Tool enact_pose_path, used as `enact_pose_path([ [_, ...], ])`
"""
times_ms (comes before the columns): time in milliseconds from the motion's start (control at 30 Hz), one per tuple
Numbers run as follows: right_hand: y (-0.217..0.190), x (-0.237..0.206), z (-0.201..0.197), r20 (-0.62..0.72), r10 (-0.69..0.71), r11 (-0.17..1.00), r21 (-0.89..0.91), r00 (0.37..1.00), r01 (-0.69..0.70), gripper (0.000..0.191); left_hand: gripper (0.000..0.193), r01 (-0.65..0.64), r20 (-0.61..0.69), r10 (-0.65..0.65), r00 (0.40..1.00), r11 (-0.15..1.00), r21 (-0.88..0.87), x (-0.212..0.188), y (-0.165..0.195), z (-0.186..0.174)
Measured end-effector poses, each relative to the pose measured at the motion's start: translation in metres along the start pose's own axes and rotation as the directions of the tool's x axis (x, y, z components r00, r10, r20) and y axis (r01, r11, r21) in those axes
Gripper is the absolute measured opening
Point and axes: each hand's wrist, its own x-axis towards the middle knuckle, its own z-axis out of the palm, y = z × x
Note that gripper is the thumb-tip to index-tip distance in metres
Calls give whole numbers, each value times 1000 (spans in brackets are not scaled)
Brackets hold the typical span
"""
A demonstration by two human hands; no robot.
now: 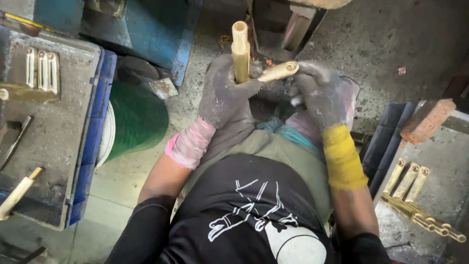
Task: The person sits on the floor and uses a bench grinder to smooth and polish several brass-colored metal parts. They hold each part with gloved hands against the spinning wheel, rotating them to grind different surfaces, and occasionally inspect the finished pieces before placing them into a blue bin.
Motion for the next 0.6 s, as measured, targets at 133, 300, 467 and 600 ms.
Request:
enact_pose_path([
  [133,24,39,17,214,-9,948,313,977,-60,20,34,59,168,-79,983,991,121,22,-8,4],
  [300,54,56,30,211,14,911,401,977,-100,23,36,355,257,-394,883,917,184,43,-13,14],
  [467,67,69,46,172,172,865,446,970,-232,24,33,270,153,-267,952,963,-1,50,-22,31],
  [600,70,73,52,160,259,821,483,953,-304,24,30,376,167,-367,915,926,-27,51,-26,35],
])
